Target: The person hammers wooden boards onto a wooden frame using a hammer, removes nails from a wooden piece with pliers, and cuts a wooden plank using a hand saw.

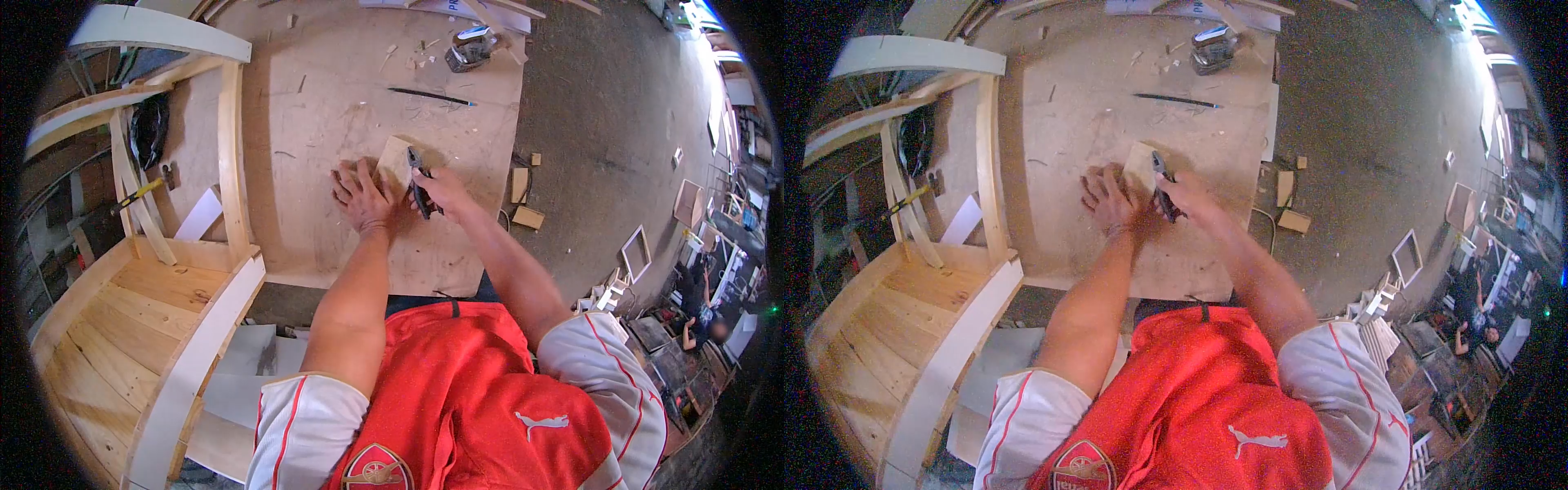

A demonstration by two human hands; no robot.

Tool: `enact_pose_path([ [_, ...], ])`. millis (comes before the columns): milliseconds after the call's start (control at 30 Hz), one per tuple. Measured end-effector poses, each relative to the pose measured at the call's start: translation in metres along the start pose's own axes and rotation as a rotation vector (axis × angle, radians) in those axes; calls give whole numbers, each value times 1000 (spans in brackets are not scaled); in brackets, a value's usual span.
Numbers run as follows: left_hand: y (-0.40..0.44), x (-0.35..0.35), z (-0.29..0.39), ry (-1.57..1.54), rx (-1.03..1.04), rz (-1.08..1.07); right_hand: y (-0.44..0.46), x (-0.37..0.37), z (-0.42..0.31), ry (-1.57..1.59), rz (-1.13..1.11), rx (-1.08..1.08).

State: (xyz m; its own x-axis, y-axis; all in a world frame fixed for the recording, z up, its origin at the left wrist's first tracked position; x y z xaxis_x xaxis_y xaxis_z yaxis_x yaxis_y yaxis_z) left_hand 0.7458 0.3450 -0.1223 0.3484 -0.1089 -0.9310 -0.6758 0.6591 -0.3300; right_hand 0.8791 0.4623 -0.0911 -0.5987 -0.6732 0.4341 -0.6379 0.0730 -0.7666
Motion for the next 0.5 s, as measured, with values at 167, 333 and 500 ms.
enact_pose_path([
  [167, 0, -5, 3, -12, -11, -8, -7, 5, -7, 47, 9, -4],
  [333, 0, -5, 3, 18, -29, -42, -9, 6, -9, 55, 32, -30],
  [500, -1, -8, 4, 19, -8, -35, -13, 18, -8, 326, 48, -24],
])
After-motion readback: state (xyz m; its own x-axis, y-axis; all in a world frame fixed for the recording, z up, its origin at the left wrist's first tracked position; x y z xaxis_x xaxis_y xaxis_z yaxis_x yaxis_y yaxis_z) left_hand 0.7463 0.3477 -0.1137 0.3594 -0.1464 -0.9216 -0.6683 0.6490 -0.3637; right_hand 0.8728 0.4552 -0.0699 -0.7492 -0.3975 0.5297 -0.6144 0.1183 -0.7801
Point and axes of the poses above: each hand's wrist, its own y-axis towards the middle knuckle, its own x-axis out of the palm, z = x × y, the point moved 2 cm from there along y, towards the middle knuckle, and after that the axes turned 15 degrees about -z, right-handed, at the moved point
